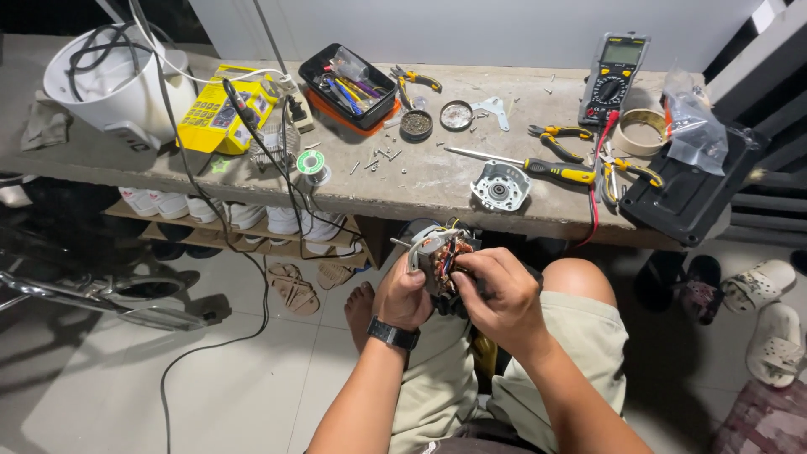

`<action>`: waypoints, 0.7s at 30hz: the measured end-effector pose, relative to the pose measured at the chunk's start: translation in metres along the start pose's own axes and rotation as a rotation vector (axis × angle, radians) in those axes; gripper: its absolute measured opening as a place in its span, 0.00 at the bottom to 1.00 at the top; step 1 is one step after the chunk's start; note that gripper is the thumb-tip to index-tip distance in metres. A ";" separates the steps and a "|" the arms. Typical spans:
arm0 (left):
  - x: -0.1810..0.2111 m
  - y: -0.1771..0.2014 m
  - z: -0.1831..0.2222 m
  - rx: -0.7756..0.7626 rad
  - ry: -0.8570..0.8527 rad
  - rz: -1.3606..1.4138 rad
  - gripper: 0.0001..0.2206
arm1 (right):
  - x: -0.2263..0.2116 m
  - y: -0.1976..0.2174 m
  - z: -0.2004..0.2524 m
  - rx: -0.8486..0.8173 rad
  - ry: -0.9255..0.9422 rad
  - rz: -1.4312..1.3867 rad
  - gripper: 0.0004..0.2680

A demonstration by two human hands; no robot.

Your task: Reassembling an electric motor by aligning the housing components and securing them with screws.

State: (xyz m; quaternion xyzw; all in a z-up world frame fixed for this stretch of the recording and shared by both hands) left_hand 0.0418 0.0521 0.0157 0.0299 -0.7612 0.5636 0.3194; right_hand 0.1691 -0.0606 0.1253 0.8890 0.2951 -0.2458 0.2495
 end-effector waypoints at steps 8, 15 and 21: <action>0.009 -0.017 -0.001 -0.037 -0.011 0.058 0.31 | 0.117 0.019 -0.011 0.175 -0.604 0.046 0.06; 0.003 -0.005 -0.002 -0.032 -0.013 0.061 0.31 | 0.169 0.012 -0.052 0.011 -0.910 0.192 0.16; 0.008 -0.014 0.001 -0.023 -0.014 0.073 0.31 | 0.198 0.005 -0.048 0.009 -0.853 0.288 0.09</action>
Point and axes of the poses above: each hand's wrist, its own z-axis away from the middle knuckle, its own y-axis out of the back of the hand, x = y × z, the point moved 3 cm from there along -z, towards the middle knuckle, and after that the axes turned 6 degrees about x, right-handed, at the moved point
